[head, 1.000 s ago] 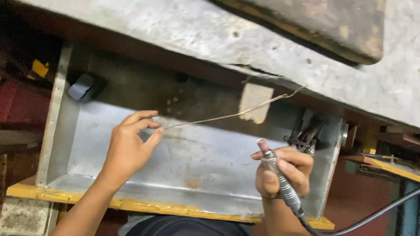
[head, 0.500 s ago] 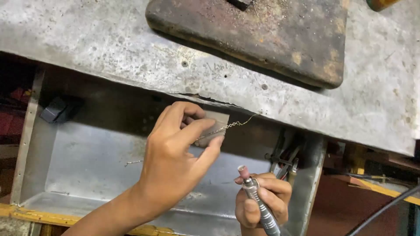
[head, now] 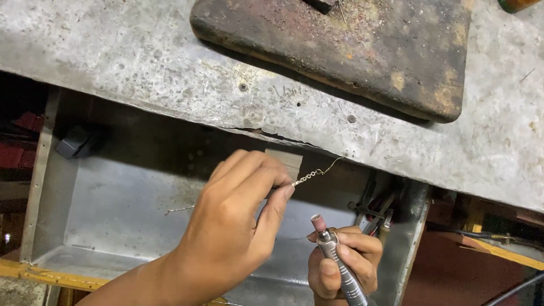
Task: Polishing a thin metal jewelry chain using a handheld rotary tool at a workshop bench.
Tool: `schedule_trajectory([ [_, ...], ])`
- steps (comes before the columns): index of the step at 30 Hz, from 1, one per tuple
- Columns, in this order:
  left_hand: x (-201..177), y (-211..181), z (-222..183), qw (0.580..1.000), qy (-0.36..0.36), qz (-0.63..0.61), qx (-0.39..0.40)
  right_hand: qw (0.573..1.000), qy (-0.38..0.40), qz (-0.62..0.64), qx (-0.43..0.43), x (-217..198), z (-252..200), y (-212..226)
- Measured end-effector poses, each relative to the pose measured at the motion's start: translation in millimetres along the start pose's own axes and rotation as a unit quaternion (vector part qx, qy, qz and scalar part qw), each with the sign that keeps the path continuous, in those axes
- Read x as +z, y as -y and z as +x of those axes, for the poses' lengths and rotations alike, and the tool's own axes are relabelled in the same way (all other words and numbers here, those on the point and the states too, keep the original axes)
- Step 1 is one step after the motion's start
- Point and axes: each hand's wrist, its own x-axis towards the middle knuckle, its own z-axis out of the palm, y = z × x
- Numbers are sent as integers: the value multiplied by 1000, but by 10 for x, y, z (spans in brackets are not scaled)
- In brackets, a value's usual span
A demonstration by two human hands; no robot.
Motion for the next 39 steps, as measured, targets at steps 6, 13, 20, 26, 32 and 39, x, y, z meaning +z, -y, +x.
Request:
schedule_trajectory([
  [6, -20, -20, -4, 998, 4, -33, -57, 1000, 10, 16, -4, 15, 5, -24],
  [13, -37, 22, 32, 992, 30, -49, -116, 1000, 21, -1, 22, -44, -38, -62],
  [20, -53, 102, 11, 989, 29, -62, -131, 996, 46, 58, -53, -31, 50, -288],
  [26, -128, 157, -8, 991, 20, -74, -111, 998, 51, 28, -34, 53, 210, -169],
  [32, -138, 202, -65, 995, -2, -63, -80, 993, 11, -101, -64, 173, 356, -134],
  [39, -114, 235, -70, 994, -31, -74, -72, 995, -51, -75, 29, 361, 184, -109],
])
